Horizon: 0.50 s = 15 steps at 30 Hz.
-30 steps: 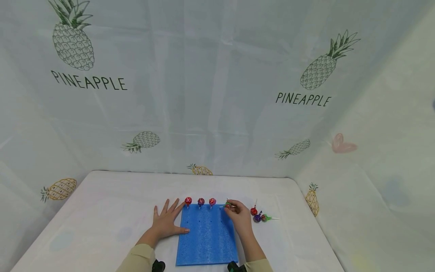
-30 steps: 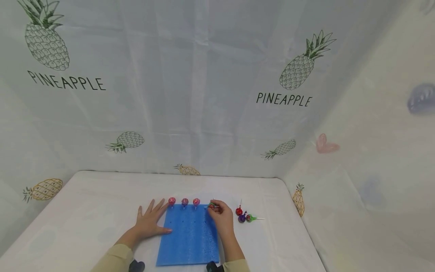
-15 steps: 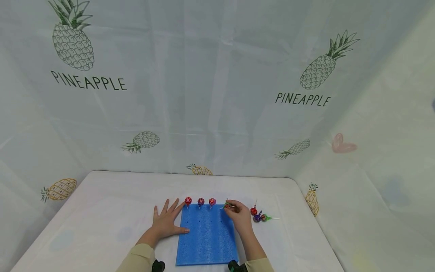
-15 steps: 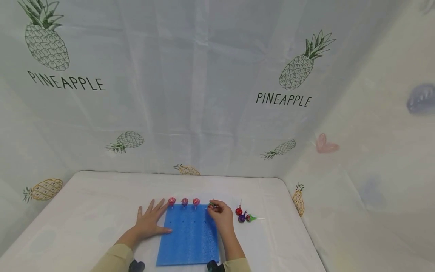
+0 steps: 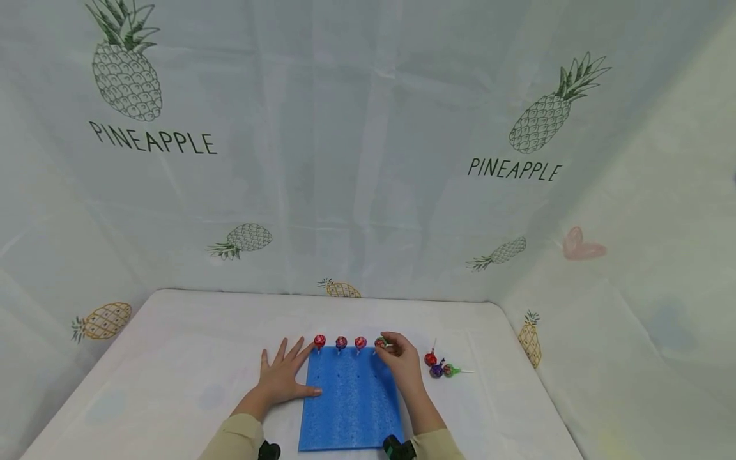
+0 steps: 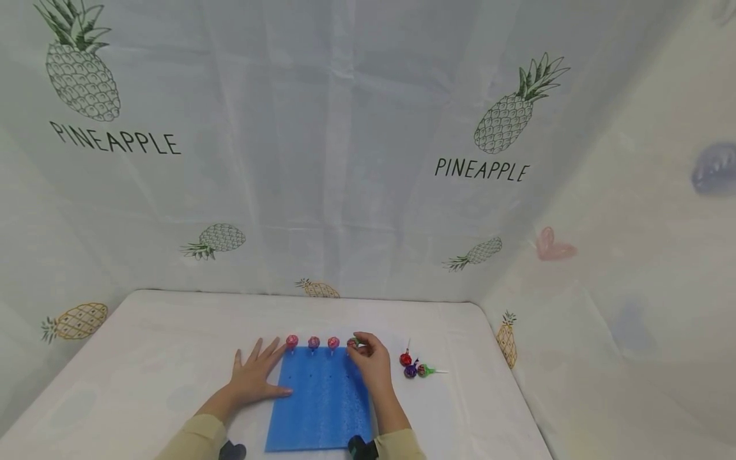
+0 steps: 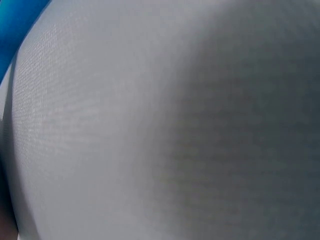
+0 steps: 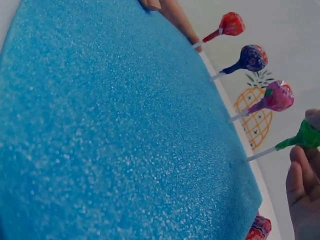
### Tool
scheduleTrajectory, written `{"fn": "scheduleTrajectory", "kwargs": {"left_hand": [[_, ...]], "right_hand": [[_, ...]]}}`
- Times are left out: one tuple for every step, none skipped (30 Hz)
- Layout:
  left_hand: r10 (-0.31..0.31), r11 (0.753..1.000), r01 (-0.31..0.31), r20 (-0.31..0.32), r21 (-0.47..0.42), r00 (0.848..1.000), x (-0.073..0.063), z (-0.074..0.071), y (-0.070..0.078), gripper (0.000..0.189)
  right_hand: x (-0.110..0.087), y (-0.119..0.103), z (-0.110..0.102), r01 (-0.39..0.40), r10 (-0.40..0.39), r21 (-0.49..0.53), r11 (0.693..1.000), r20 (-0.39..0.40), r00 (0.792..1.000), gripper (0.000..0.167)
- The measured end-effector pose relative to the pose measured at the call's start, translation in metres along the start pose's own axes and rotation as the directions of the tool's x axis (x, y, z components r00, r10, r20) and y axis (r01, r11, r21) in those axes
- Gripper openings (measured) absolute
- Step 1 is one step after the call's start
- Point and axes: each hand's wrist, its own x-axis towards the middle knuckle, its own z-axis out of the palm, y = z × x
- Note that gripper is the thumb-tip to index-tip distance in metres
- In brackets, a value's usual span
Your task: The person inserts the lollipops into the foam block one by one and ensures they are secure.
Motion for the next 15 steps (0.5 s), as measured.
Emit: {"fn": "scheduleTrajectory", "kwargs": {"left_hand": [[0.003, 1.000, -0.003, -0.004, 0.000, 1.000, 0.0002, 0.0008, -0.0004, 0.116], [0.013, 1.000, -0.013, -0.013, -0.003, 1.000, 0.0002, 0.0017, -0.0011, 0.115], [0.019, 1.000, -0.019, -0.022, -0.005, 1.000, 0.0002, 0.0027, -0.0019, 0.115], [0.025, 1.000, -0.026, -0.031, -0.007, 0.999, 0.0003, 0.0038, -0.0028, 0.114], [0.030, 1.000, -0.030, -0.042, -0.006, 0.999, 0.0005, 0.0049, -0.0036, 0.114], [0.031, 1.000, -0.031, -0.049, 0.000, 0.998, 0.0007, 0.0059, -0.0043, 0.114], [0.032, 0.999, -0.032, -0.058, 0.003, 0.998, 0.0009, 0.0068, -0.0047, 0.114], [0.025, 1.000, -0.025, -0.059, 0.011, 0.998, 0.0013, 0.0078, -0.0051, 0.114], [0.016, 1.000, -0.015, -0.058, 0.018, 0.998, 0.0016, 0.0082, -0.0051, 0.115], [0.009, 1.000, -0.008, -0.055, 0.019, 0.998, 0.0017, 0.0081, -0.0047, 0.115], [0.002, 1.000, -0.001, -0.051, 0.023, 0.999, 0.0017, 0.0077, -0.0041, 0.115], [-0.003, 1.000, 0.004, -0.046, 0.023, 0.999, 0.0015, 0.0067, -0.0033, 0.115], [-0.004, 1.000, 0.004, -0.043, 0.016, 0.999, 0.0011, 0.0049, -0.0018, 0.115], [-0.004, 1.000, 0.004, -0.038, 0.009, 0.999, 0.0007, 0.0030, -0.0005, 0.115], [-0.003, 1.000, 0.003, -0.032, 0.005, 0.999, 0.0001, 0.0011, 0.0007, 0.114]], "right_hand": [[0.0006, 0.0002, 0.0005, 0.007, -0.007, -0.004, 1.000, 0.000, 1.000, 0.032], [0.0009, 0.0001, 0.0009, 0.013, -0.013, -0.006, 1.000, -0.002, 1.000, 0.031], [0.0013, 0.0000, 0.0014, 0.016, -0.016, -0.011, 1.000, -0.004, 1.000, 0.031], [0.0014, -0.0007, 0.0018, 0.017, -0.017, -0.019, 1.000, -0.006, 1.000, 0.031], [0.0016, -0.0008, 0.0024, 0.016, -0.016, -0.022, 1.000, -0.008, 1.000, 0.032], [0.0017, -0.0007, 0.0028, 0.017, -0.017, -0.028, 0.999, -0.010, 1.000, 0.032], [0.0018, -0.0008, 0.0033, 0.018, -0.019, -0.031, 0.999, -0.014, 1.000, 0.032], [0.0023, -0.0002, 0.0037, 0.019, -0.020, -0.036, 0.999, -0.016, 1.000, 0.033], [0.0028, 0.0007, 0.0042, 0.021, -0.022, -0.044, 0.999, -0.018, 1.000, 0.033], [0.0033, 0.0015, 0.0046, 0.025, -0.026, -0.048, 0.999, -0.019, 0.999, 0.033], [0.0041, 0.0024, 0.0051, 0.029, -0.030, -0.048, 0.998, -0.020, 0.999, 0.033], [0.0047, 0.0030, 0.0055, 0.033, -0.034, -0.048, 0.998, -0.021, 0.999, 0.033], [0.0055, 0.0033, 0.0059, 0.036, -0.038, -0.047, 0.998, -0.023, 0.999, 0.033], [0.0062, 0.0036, 0.0063, 0.039, -0.040, -0.049, 0.998, -0.023, 0.999, 0.033], [0.0069, 0.0037, 0.0066, 0.042, -0.043, -0.049, 0.998, -0.022, 0.999, 0.032]]}}
